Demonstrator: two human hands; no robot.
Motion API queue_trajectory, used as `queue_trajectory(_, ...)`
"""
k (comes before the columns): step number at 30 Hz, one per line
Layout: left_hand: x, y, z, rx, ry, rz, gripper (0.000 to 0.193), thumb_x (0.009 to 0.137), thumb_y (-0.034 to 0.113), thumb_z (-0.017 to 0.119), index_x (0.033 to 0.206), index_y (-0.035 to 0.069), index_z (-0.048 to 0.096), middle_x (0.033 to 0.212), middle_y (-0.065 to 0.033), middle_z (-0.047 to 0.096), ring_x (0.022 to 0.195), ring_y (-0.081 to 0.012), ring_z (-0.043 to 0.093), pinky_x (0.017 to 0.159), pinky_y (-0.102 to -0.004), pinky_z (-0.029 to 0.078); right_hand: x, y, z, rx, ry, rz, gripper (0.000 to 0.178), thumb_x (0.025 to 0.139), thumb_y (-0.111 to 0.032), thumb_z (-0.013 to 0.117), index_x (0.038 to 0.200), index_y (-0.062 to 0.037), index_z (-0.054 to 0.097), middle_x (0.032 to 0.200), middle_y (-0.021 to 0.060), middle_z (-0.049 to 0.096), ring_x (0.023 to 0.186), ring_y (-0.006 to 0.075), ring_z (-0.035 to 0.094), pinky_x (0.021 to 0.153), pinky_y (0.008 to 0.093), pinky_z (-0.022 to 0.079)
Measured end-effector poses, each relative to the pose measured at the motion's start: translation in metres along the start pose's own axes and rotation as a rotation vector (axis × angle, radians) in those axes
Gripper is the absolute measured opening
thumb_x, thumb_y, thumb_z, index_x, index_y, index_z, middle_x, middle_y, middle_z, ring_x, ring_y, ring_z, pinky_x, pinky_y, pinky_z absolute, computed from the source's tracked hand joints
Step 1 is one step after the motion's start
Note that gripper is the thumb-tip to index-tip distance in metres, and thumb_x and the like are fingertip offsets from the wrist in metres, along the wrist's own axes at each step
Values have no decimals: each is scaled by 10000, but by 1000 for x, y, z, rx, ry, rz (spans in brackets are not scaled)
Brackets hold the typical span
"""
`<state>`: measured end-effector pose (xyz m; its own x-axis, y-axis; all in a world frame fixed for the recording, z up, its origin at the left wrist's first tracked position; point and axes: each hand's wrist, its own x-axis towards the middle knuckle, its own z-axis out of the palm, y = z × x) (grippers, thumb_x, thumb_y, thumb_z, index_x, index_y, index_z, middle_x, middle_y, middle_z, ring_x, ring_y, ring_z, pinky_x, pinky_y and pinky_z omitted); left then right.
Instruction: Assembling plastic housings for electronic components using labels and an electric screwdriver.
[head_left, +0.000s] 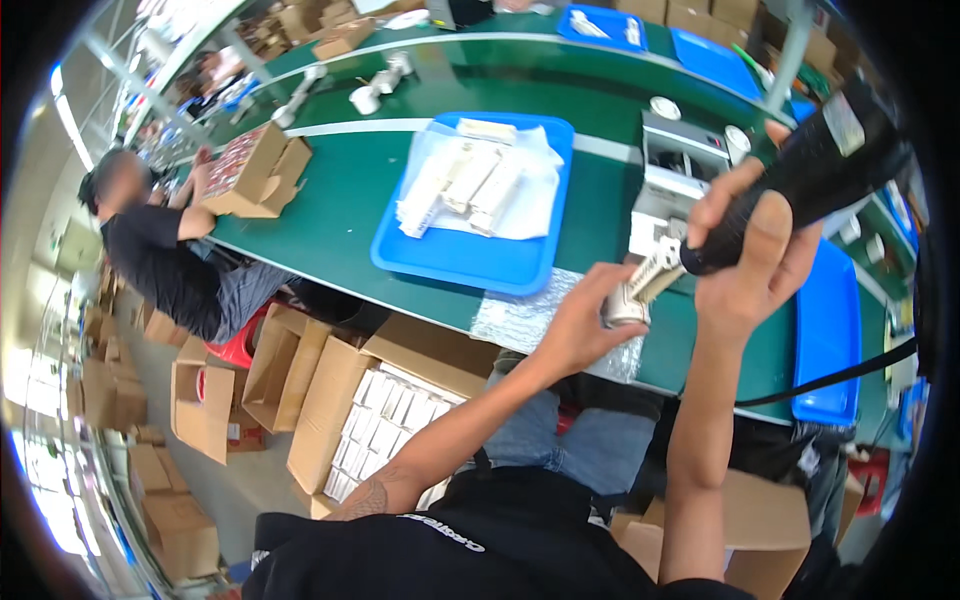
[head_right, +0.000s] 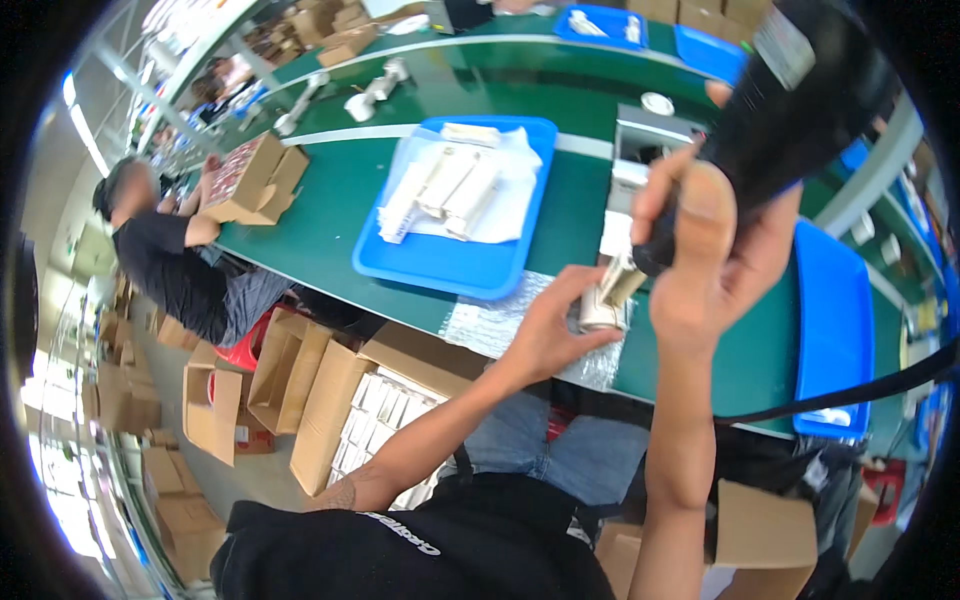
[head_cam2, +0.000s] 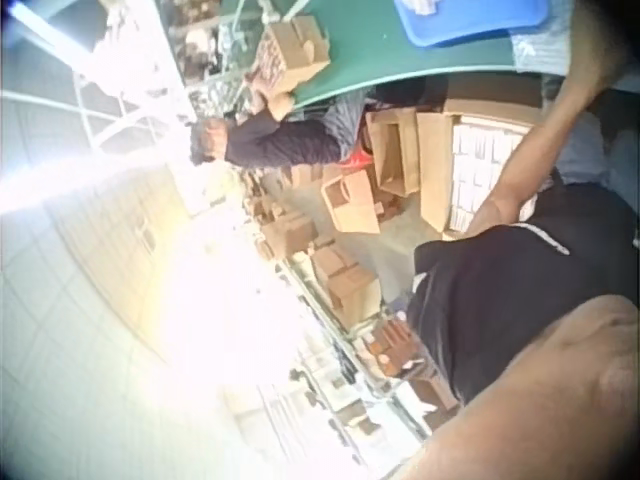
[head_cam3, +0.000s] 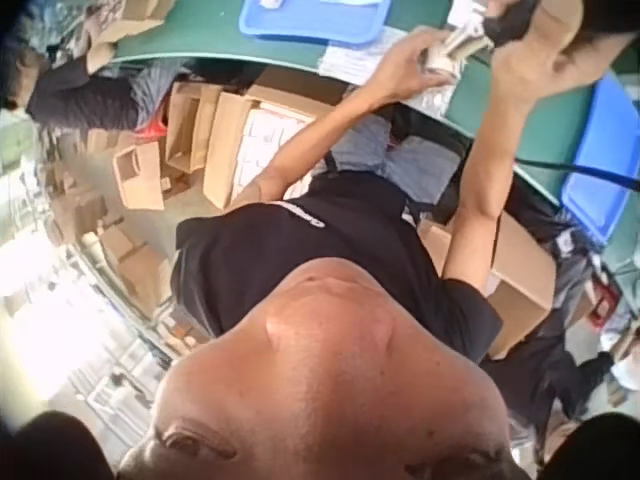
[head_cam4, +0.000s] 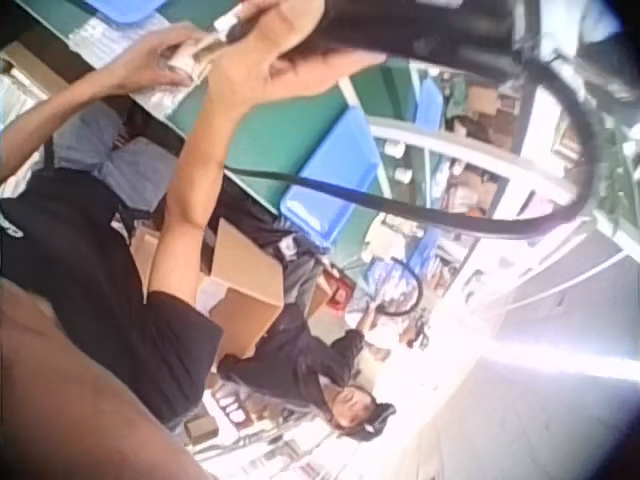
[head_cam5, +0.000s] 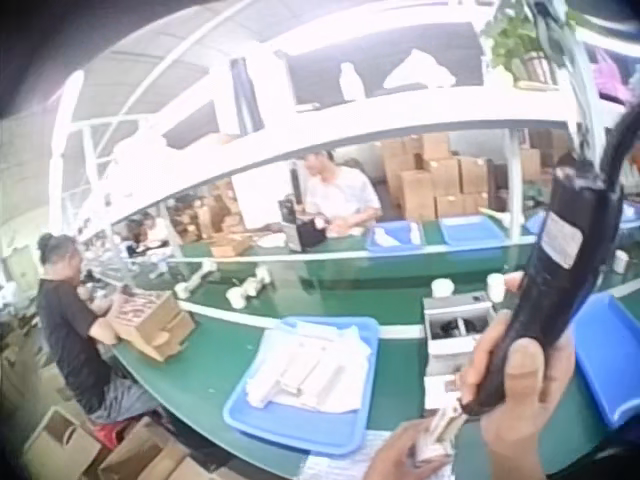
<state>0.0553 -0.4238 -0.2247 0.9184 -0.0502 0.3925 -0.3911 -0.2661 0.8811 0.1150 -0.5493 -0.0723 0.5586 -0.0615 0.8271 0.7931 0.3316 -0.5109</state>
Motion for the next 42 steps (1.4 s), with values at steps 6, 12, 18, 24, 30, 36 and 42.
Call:
queue_trajectory(6,-7,13,-12,43,45,-57,715,794,62,901,1436,43,587,1274,-139,555,1198,-345,606,1027,-394,499,-23,-44,-59,238,59,57,727,1032,-385,669,1492,110,401,820,82,535,686,189,535,625,294,455)
queue_trajectory(12,2,60,-58,-24,-44,-42,757,782,138,941,1446,54,587,1352,-126,577,1258,-299,603,1070,-385,486,-101,-53,-124,-466,225,373,481,1044,-160,649,1436,79,504,873,53,545,749,138,543,682,290,464)
queue_trajectory(18,95,38,-181,213,143,9,792,763,230,982,1426,35,596,1356,-113,650,1200,-222,668,992,-373,559,-161,-11,-147,-715,310,508,181,1125,-84,527,1215,52,606,961,74,626,860,136,586,840,290,497)
queue_trajectory(24,264,-96,-298,402,91,-193,578,828,380,919,1215,-5,728,1033,-106,778,935,-187,733,866,-326,584,-169,-7,-142,-1053,308,461,155,1111,-52,535,1185,69,597,970,103,628,901,175,601,891,316,499)
queue_trajectory(30,320,-211,-456,770,169,-553,617,787,541,886,1035,-13,776,892,-92,754,803,-185,732,618,-366,590,-172,2,-132,-1120,363,444,121,1103,-45,550,1108,62,606,960,96,628,902,180,603,870,315,495)
queue_trajectory(36,336,-246,-492,1051,159,-430,549,891,466,775,1163,-7,714,1148,-223,735,910,-363,736,751,-472,605,-168,3,-131,-1189,416,481,103,1107,-16,535,1065,55,598,956,87,630,890,161,594,870,306,490)
queue_trajectory(42,400,-205,-308,740,-123,94,316,992,297,740,1154,28,772,1087,-141,786,979,-239,751,891,-359,582,-164,5,-128,-1209,371,546,118,1102,-34,518,1092,31,616,958,84,658,903,146,610,862,278,474)
